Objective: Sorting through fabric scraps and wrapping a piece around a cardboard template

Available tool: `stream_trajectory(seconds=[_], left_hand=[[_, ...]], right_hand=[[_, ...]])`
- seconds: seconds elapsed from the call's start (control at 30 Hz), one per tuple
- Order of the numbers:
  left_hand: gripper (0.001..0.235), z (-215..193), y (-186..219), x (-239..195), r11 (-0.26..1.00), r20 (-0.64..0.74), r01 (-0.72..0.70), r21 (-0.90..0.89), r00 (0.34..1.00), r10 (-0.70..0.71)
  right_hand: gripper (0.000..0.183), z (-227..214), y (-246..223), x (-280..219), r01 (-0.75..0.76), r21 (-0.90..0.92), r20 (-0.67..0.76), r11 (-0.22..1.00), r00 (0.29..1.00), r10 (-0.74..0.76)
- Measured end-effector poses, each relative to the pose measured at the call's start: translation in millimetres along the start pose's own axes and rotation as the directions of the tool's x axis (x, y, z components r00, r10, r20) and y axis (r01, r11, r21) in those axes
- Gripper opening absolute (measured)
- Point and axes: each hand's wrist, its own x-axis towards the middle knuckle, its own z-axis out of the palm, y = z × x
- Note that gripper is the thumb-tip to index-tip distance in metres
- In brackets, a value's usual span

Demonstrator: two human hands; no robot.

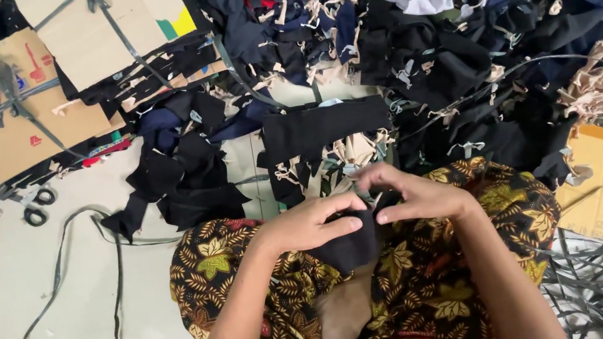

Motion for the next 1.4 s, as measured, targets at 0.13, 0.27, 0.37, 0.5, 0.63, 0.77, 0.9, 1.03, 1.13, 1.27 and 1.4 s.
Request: stream_trajectory(seconds=[0.13,0.27,0.37,0.5,0.63,0.77,0.9,1.03,1.13,1.27,1.4], left_hand=[[0.027,2.4,-1.4,4.0,0.999,0.039,-0.048,0.003,0.998,0.048],[0.03,-19.0,-22.8,-5.8,0.998,-0.105,0.043,0.049,0.994,-0.038],[0.031,-39.9,-50.1,-6.1,0.984,-0.281,0.16,0.08,0.951,-0.132],[0.03,-46.8,-130.1,9.9,0.95,-0.566,0.307,0.049,0.793,-0.227],[0.032,-38.8,-169.7,20.3,0.933,-0.68,0.355,-0.06,0.67,-0.299],[0.03,-31.5,-183.0,26.2,0.897,-0.786,0.427,-0.109,0.516,-0.341],[0.022,-27.5,-178.2,33.7,0.842,-0.829,0.539,-0.023,0.46,-0.317],[0.02,-24.5,-161.4,34.9,0.787,-0.844,0.617,0.021,0.433,-0.317],[0.028,-23.2,-156.9,39.3,0.785,-0.845,0.619,0.031,0.436,-0.311],[0.057,-19.2,-152.1,46.7,0.718,-0.925,0.642,0.27,0.38,0.007],[0.043,-21.0,-155.8,60.4,0.628,-0.918,0.678,0.381,0.36,0.168]], right_hand=[[0.057,-1.1,5.5,2.8,0.073,-0.011,0.056,0.997,0.996,-0.072],[0.023,-26.2,39.7,-10.8,-0.12,-0.04,-0.02,0.992,0.993,0.119],[0.02,-52.6,30.1,-6.4,-0.265,-0.145,-0.187,0.953,0.953,0.236],[0.024,-82.2,56.3,14.7,-0.507,-0.338,-0.394,0.793,0.841,0.37],[0.021,-95.6,75.5,33.8,-0.571,-0.32,-0.489,0.756,0.783,0.385],[0.021,-92.2,80.1,41.3,-0.628,-0.241,-0.572,0.74,0.707,0.415],[0.026,-93.6,88.7,42.9,-0.68,-0.292,-0.621,0.672,0.669,0.408],[0.023,-100.8,114.3,36.6,-0.719,-0.386,-0.633,0.578,0.662,0.402],[0.036,-96.8,127.0,36.9,-0.71,-0.599,-0.655,0.37,0.701,0.283],[0.03,-63.5,114.3,68.5,-0.606,-0.593,-0.691,0.531,0.721,0.05],[0.032,-53.2,133.2,84.7,-0.585,-0.568,-0.73,0.579,0.683,-0.026]])
